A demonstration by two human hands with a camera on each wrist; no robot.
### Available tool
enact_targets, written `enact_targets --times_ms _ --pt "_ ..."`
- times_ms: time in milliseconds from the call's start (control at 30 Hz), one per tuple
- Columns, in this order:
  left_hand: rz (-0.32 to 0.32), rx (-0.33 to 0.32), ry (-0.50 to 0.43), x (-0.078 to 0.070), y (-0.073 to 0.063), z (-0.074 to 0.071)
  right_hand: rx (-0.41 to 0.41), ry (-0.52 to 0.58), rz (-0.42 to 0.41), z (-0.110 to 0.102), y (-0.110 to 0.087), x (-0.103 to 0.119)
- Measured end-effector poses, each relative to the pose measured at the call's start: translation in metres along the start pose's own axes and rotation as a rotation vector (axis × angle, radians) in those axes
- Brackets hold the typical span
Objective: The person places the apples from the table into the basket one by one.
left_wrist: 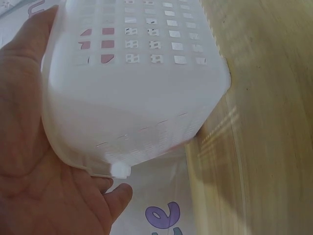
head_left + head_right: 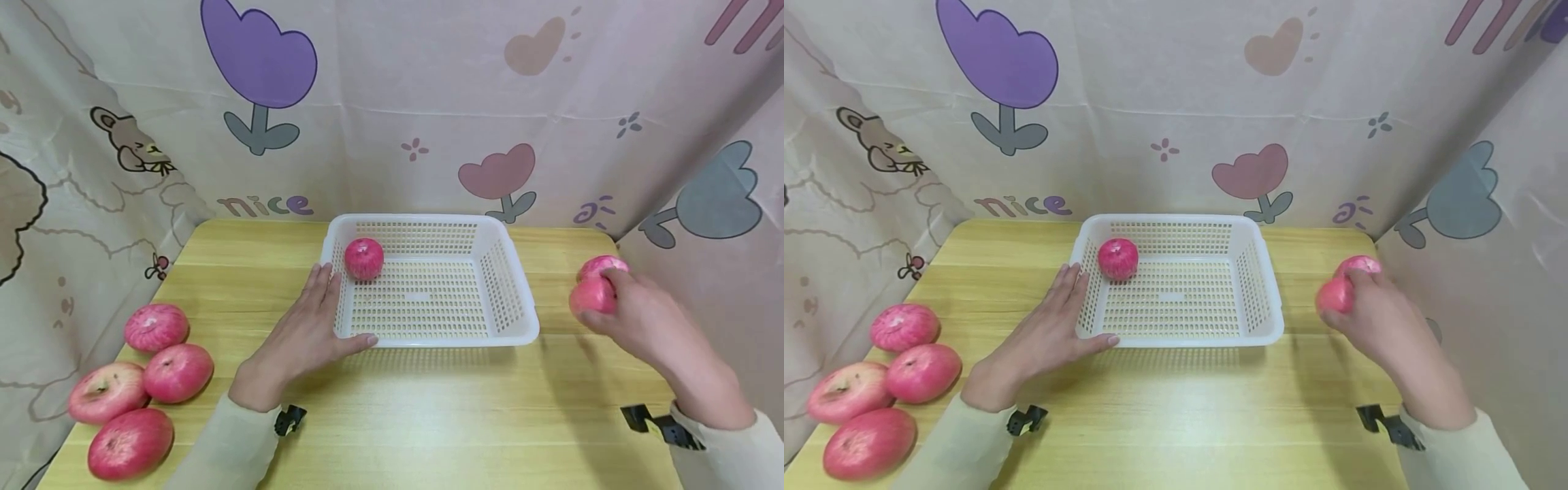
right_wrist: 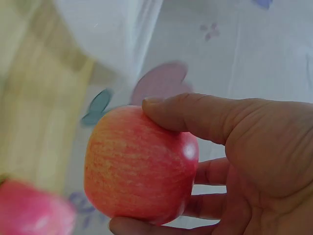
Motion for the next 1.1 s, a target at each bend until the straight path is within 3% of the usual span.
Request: enact_targets --times_ms 267,567,733,1100 --pt "0.000 -0.003 -0.008 0.000 0.001 0.000 0.057 -0.042 -0.103 -0.015 0.038 0.092" --pt "0.009 -0.016 -0.005 0.000 0.000 -0.001 0.133 -0.074 -0.265 0.017 0.078 0.177" --pt "0.010 -0.018 -0.009 0.001 0.000 -0.001 0.157 -0.098 -0.331 0.043 0.098 0.203" --pt "0.005 -0.008 -0.014 0.001 -0.001 0.000 0.214 -0.085 -0.358 0.085 0.122 0.223"
Point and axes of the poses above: each hand's wrist, its own y-axis towards the middle knuckle, its own z-axis out of the palm, x = y × z, the point moved 8 cm from there along y, towards the middle knuckle, and after that the axes turned 2 degrees about z, right-handed, at the moved point
